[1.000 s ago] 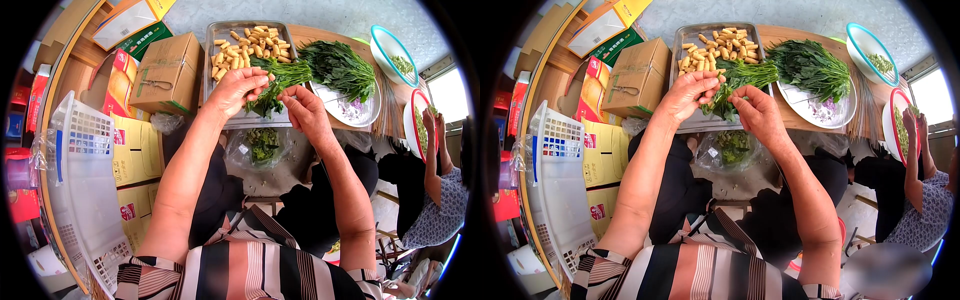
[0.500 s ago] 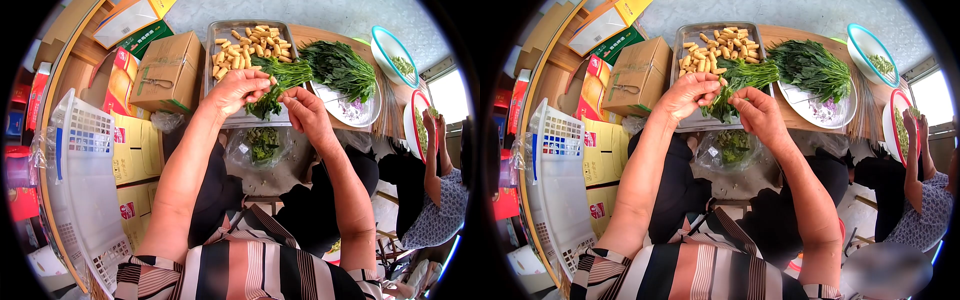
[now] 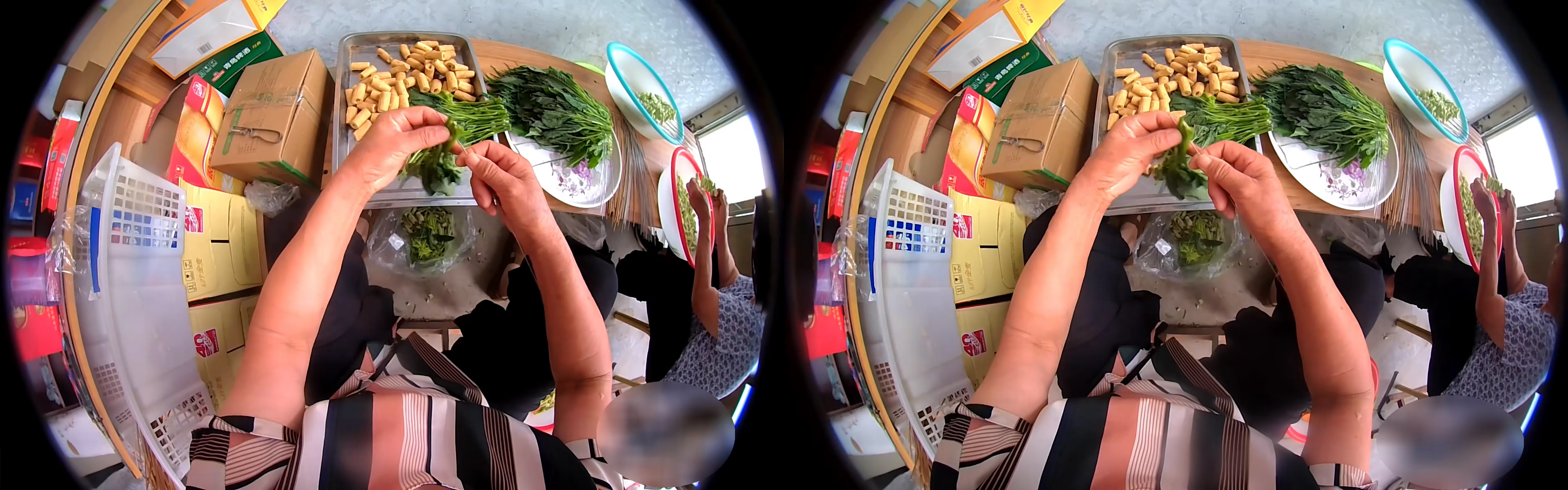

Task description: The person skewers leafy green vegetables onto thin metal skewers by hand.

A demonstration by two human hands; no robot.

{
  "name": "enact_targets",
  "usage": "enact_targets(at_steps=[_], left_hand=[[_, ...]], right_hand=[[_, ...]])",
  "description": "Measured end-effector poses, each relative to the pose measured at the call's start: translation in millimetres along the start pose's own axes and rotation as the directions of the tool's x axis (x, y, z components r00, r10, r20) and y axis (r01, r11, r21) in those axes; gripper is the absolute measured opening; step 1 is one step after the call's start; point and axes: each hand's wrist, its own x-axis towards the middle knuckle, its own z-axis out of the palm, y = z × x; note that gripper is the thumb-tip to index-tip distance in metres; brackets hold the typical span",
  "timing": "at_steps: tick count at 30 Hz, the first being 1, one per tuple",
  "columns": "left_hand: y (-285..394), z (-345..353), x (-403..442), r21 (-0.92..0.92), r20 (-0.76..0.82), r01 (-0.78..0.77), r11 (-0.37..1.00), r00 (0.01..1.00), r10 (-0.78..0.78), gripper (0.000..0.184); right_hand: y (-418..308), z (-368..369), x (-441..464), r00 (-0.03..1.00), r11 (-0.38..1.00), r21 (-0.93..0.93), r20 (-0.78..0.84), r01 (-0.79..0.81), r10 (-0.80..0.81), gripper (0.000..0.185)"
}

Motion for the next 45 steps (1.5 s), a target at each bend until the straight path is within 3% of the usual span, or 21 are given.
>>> enact_targets(at_steps=[1, 4, 6, 10, 13, 14, 16, 18, 19, 22, 26, 28, 29, 30, 32, 33, 38, 40, 42, 45], left_hand=[[2.1, -0.7, -1.0, -0.114, -0.019, 0.010, 0.993, 1.000, -0.012, 0.016], [6.2, -8.1, -3.2, -0.142, -0.073, 0.040, 0.989, 0.996, -0.050, 0.017], [7.2, -6.5, -4.6, -0.127, -0.104, 0.063, 0.990, 0.992, -0.077, 0.016], [-0.9, 7.5, -7.3, -0.020, -0.002, 0.195, 0.981, 0.981, -0.195, 0.018], [-3.6, 4.6, -4.4, 0.035, 0.043, 0.192, 0.981, 0.980, -0.193, 0.020], [-7.0, 2.8, -3.1, 0.100, 0.036, 0.114, 0.988, 0.992, -0.119, 0.024], [-5.8, 1.4, -0.8, 0.166, 0.032, 0.038, 0.985, 0.999, -0.044, 0.027], [2.4, 1.0, 4.6, -0.052, -0.014, -0.138, 0.989, 0.990, 0.137, 0.034], [0.6, -6.7, 7.9, -0.028, -0.096, -0.155, 0.988, 0.984, 0.151, 0.038], [-2.8, -14.8, 9.0, -0.002, -0.272, -0.053, 0.999, 0.961, 0.051, 0.032], [-26.3, -13.3, 14.4, 0.174, -0.273, 0.086, 0.981, 0.961, -0.036, 0.026], [-41.3, -20.5, 21.1, 0.483, -0.285, 0.221, 0.847, 0.955, -0.087, 0.021], [-46.3, -27.1, 22.5, 0.755, -0.242, 0.232, 0.614, 0.968, -0.068, 0.018], [-54.2, -30.1, 20.9, 0.759, -0.238, 0.229, 0.610, 0.969, -0.068, 0.018], [-62.5, -25.2, 13.5, 0.951, -0.293, 0.305, 0.044, 0.940, -0.173, 0.021], [-70.2, -25.1, 14.3, 0.918, -0.357, 0.387, 0.084, 0.900, -0.250, 0.027], [-81.5, -33.3, 15.5, 0.924, -0.368, 0.383, 0.016, 0.898, -0.242, 0.039], [-86.7, -40.2, 13.2, 0.956, -0.293, 0.286, -0.066, 0.909, -0.295, 0.033], [-91.9, -40.8, 7.2, 0.972, -0.233, 0.224, -0.066, 0.927, -0.293, 0.031], [-96.7, -40.3, 5.9, 0.993, -0.116, 0.113, -0.023, 0.978, -0.175, 0.029]], right_hand=[[-1.7, 0.5, -0.8, 1.000, 0.999, -0.032, -0.022, -0.013, 0.012, 0.019], [-2.9, -9.1, -1.0, 1.000, 0.996, -0.083, 0.014, -0.016, 0.017, 0.016], [-1.6, -9.7, -0.7, 1.000, 0.994, -0.111, 0.017, -0.004, 0.005, 0.015], [8.7, -8.6, 2.5, 0.999, 0.991, -0.130, 0.030, 0.040, -0.036, 0.011], [2.8, -8.3, 0.6, 1.000, 0.989, -0.145, 0.005, 0.003, -0.003, 0.011], [-0.6, -9.2, 0.1, 1.000, 0.989, -0.146, 0.006, 0.004, -0.003, 0.011], [-8.1, -15.0, -3.6, 0.999, 0.993, -0.109, 0.016, 0.052, -0.050, 0.013], [-21.8, -26.4, -10.2, 0.986, 0.986, -0.126, -0.108, 0.113, -0.127, 0.012], [-24.9, -33.9, -12.1, 0.961, 0.978, -0.055, -0.184, 0.202, -0.208, 0.013], [-34.7, -56.6, -18.8, 0.841, 0.895, 0.046, -0.366, 0.444, -0.398, 0.015], [-37.8, -81.3, -33.1, 0.800, 0.849, 0.116, -0.420, 0.516, -0.429, 0.015], [-34.9, -89.0, -38.7, 0.795, 0.851, 0.098, -0.423, 0.517, -0.434, 0.015], [-34.0, -91.5, -41.7, 0.792, 0.852, 0.080, -0.421, 0.518, -0.442, 0.015], [-34.3, -93.9, -44.3, 0.788, 0.849, 0.082, -0.426, 0.522, -0.444, 0.015], [-34.1, -98.1, -50.2, 0.793, 0.859, 0.075, -0.431, 0.507, -0.430, 0.015], [-33.6, -100.7, -51.8, 0.790, 0.856, 0.077, -0.436, 0.511, -0.432, 0.015], [-32.4, -107.5, -59.4, 0.777, 0.858, 0.069, -0.465, 0.509, -0.424, 0.015], [-33.0, -107.8, -61.9, 0.776, 0.858, 0.062, -0.464, 0.510, -0.428, 0.015], [-32.1, -108.4, -63.8, 0.802, 0.877, 0.065, -0.441, 0.476, -0.403, 0.015], [-30.2, -106.1, -65.7, 0.800, 0.880, 0.066, -0.453, 0.471, -0.394, 0.015]])
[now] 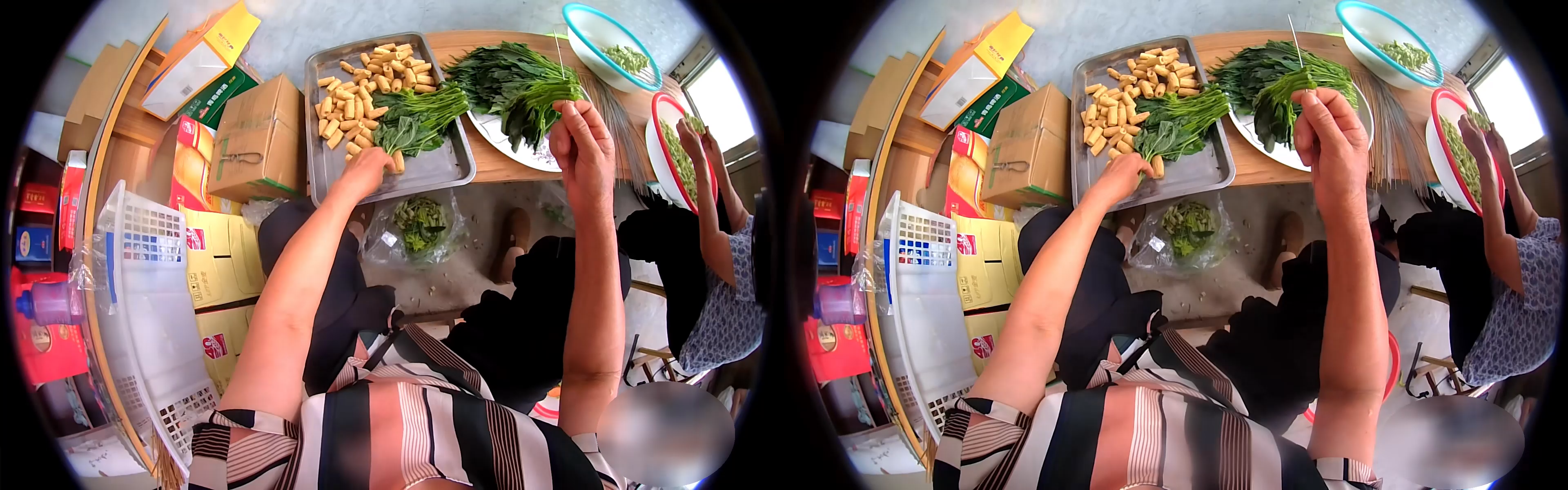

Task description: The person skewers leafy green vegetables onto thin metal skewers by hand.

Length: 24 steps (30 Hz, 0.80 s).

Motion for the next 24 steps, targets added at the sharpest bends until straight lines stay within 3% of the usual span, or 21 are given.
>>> enact_targets(at_steps=[2, 3, 4, 5, 6, 7, 9, 10, 11, 13, 14, 15, 17, 21, 24], left_hand=[[8.3, -11.1, 4.8, -0.160, -0.191, -0.137, 0.978, 0.976, 0.105, 0.026], [11.8, -16.5, 5.8, -0.156, -0.192, -0.141, 0.978, 0.975, 0.110, 0.026], [22.1, -30.5, 2.6, -0.461, -0.189, -0.076, 0.884, 0.982, -0.014, 0.024], [32.3, -45.3, -1.8, -0.719, -0.147, -0.013, 0.695, 0.980, -0.134, 0.023], [41.6, -60.4, -8.5, -0.752, -0.222, -0.084, 0.653, 0.966, -0.132, 0.018], [39.4, -68.4, -8.1, -0.624, -0.421, -0.274, 0.732, 0.907, -0.019, 0.015], [35.8, -82.4, -11.0, -0.585, -0.470, -0.282, 0.760, 0.882, -0.034, 0.014], [36.5, -85.6, -11.2, -0.610, -0.545, -0.398, 0.686, 0.838, 0.002, 0.015], [36.8, -87.6, -10.9, -0.610, -0.550, -0.397, 0.686, 0.835, -0.004, 0.015], [39.4, -91.2, -11.3, -0.893, -0.396, -0.370, 0.257, 0.917, -0.056, 0.026], [46.1, -96.2, -15.4, -0.940, -0.327, -0.320, 0.114, 0.943, -0.052, 0.029], [45.1, -94.8, -14.7, -0.940, -0.331, -0.323, 0.111, 0.942, -0.057, 0.029], [42.6, -91.2, -12.4, -0.959, -0.263, -0.264, -0.098, 0.964, -0.027, 0.027], [42.0, -86.4, -12.6, -0.965, -0.176, -0.188, -0.184, 0.981, -0.083, 0.025], [43.5, -86.6, -15.8, -0.971, -0.150, -0.163, -0.173, 0.985, -0.086, 0.022]], right_hand=[[0.2, 0.8, -2.1, 1.000, 0.999, -0.031, 0.004, -0.009, 0.009, 0.015], [0.9, 1.6, -3.6, 1.000, 1.000, -0.029, 0.000, -0.004, 0.004, 0.015], [2.2, 3.6, -5.8, 0.999, 0.997, -0.063, 0.028, -0.035, 0.037, 0.015], [3.3, 6.3, -7.9, 0.996, 0.993, -0.097, 0.057, -0.067, 0.073, 0.016], [2.8, 10.8, -10.9, 0.991, 0.989, -0.118, 0.090, -0.093, 0.104, 0.016], [1.5, 16.6, -14.4, 0.986, 0.978, -0.173, 0.101, -0.116, 0.135, 0.017], [4.4, 27.2, -19.8, 0.974, 0.961, -0.231, 0.131, -0.153, 0.187, 0.017], [8.4, 30.8, -21.3, 0.966, 0.953, -0.253, 0.152, -0.166, 0.209, 0.018], [11.4, 35.7, -23.7, 0.957, 0.946, -0.266, 0.167, -0.187, 0.236, 0.018], [17.6, 46.8, -28.0, 0.938, 0.919, -0.308, 0.164, -0.247, 0.307, 0.017], [22.1, 51.3, -29.0, 0.926, 0.912, -0.308, 0.175, -0.272, 0.335, 0.016], [24.2, 56.6, -30.5, 0.915, 0.907, -0.315, 0.197, -0.281, 0.351, 0.015], [32.0, 63.6, -32.3, 0.897, 0.908, -0.313, 0.254, -0.278, 0.362, 0.015], [37.4, 79.0, -32.9, 0.879, 0.890, -0.368, 0.285, -0.269, 0.383, 0.014], [38.9, 85.8, -30.7, 0.872, 0.876, -0.395, 0.280, -0.277, 0.402, 0.013]])
